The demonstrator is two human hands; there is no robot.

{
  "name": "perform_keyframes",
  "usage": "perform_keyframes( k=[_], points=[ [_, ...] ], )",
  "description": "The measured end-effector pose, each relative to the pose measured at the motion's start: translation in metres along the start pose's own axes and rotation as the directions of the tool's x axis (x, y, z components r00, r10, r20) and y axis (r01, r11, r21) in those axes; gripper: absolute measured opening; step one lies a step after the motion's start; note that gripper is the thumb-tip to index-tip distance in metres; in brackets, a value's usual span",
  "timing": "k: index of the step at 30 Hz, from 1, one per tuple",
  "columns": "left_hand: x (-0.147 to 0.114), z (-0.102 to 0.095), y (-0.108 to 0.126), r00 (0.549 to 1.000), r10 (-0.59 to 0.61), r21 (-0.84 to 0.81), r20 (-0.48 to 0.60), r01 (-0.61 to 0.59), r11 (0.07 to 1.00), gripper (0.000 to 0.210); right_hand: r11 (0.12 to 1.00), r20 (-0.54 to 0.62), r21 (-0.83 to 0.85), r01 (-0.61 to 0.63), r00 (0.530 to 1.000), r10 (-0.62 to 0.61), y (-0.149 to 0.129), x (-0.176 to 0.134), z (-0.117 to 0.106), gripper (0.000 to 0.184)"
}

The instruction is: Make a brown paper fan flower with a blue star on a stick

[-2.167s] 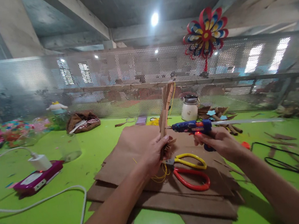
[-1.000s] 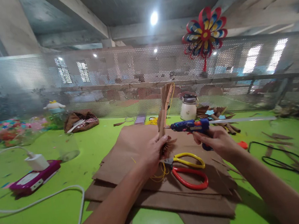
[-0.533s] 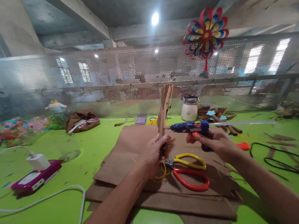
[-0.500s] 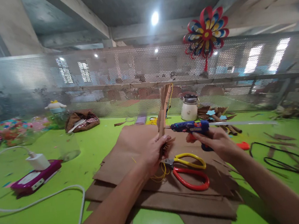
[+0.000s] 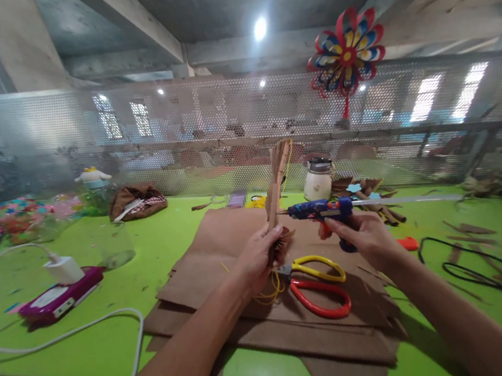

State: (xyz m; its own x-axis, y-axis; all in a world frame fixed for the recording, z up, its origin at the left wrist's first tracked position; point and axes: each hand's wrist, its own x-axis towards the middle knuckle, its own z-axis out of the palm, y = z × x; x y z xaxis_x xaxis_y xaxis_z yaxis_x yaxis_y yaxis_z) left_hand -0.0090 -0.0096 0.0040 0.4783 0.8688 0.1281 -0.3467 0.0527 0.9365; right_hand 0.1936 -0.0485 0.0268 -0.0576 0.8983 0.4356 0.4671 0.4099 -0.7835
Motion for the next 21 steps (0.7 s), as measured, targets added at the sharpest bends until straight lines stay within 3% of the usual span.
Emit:
perform_keyframes(
  k=[21],
  points=[
    [0.0006,0.0,-0.0001,1.0,-0.018,-0.044,-0.009,0.018,0.999,0.023,0.994,-0.053,-0.099,0.037,0.998,-0.042,0.0015,0.0014,0.0,0.034]
  ],
)
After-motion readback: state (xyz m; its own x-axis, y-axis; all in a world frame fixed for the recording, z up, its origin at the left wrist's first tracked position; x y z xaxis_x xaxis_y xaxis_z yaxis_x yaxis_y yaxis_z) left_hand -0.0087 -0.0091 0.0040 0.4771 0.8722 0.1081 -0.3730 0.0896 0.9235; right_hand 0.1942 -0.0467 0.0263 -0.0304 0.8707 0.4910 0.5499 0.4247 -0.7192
